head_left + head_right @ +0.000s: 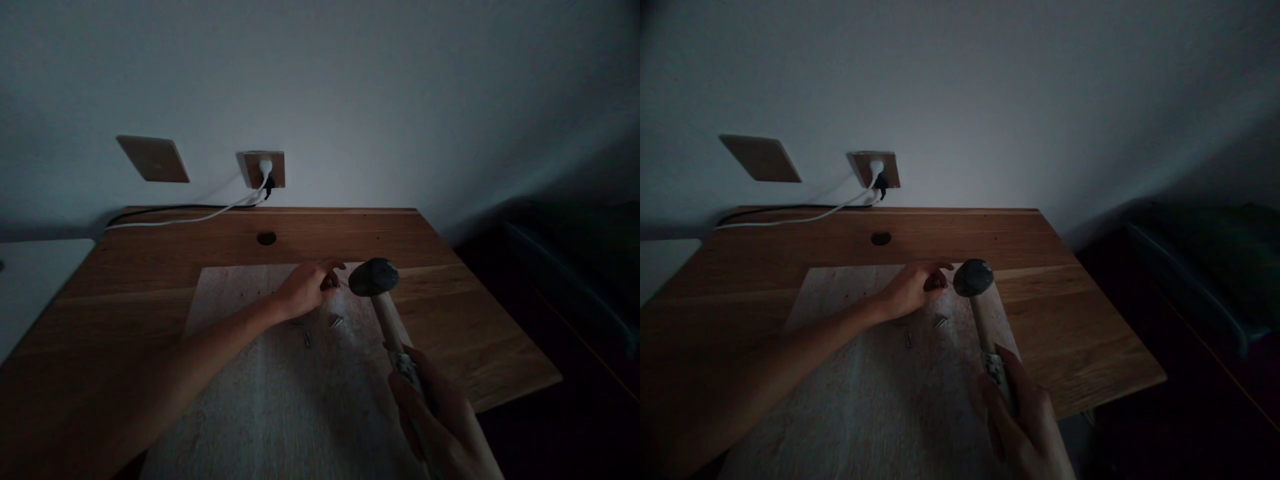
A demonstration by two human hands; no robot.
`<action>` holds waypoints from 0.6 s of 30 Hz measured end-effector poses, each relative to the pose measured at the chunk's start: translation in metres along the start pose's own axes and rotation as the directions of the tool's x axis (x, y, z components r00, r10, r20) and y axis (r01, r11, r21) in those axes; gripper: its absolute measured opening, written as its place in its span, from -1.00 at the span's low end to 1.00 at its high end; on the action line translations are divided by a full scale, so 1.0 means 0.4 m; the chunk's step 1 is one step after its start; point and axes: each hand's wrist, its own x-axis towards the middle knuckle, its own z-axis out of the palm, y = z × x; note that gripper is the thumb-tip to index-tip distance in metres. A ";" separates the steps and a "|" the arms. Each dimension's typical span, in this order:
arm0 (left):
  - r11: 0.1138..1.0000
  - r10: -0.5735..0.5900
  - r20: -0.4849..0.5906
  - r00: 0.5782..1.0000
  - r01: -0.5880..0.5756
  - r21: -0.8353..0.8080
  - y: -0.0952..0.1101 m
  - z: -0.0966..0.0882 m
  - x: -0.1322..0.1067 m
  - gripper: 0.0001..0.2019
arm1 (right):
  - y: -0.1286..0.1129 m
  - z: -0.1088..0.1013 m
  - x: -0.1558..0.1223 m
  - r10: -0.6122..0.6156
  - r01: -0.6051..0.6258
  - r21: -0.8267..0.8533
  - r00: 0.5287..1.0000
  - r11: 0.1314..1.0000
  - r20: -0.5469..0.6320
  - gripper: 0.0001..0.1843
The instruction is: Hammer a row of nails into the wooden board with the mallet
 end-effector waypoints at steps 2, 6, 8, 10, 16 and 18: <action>1.000 -0.007 -0.012 1.000 0.007 -0.003 0.000 0.002 -0.001 -0.55 | -0.021 0.015 0.001 -0.002 0.001 0.012 0.998 1.000 0.060 -0.27; 1.000 -0.023 -0.014 1.000 0.023 0.003 -0.002 0.005 -0.004 -0.47 | -0.043 0.023 0.006 -0.016 0.020 -0.056 0.997 0.998 0.074 -0.24; 1.000 -0.019 -0.011 1.000 0.019 0.002 -0.003 0.005 -0.005 -0.44 | -0.045 0.024 0.005 -0.034 0.038 -0.083 0.998 0.996 0.046 -0.26; 1.000 -0.013 -0.011 1.000 0.013 0.004 -0.003 0.003 -0.006 -0.43 | -0.043 0.026 0.004 -0.057 0.060 -0.093 0.998 0.994 0.042 -0.28; 0.999 0.009 -0.007 1.000 -0.008 0.043 -0.001 0.002 -0.008 -0.42 | -0.027 0.027 0.007 -0.083 0.089 -0.089 0.994 0.992 0.066 -0.29; 0.999 0.012 0.003 1.000 -0.012 0.046 -0.002 0.002 -0.006 -0.45 | -0.019 0.020 0.005 -0.072 0.081 -0.099 0.994 0.992 0.087 -0.29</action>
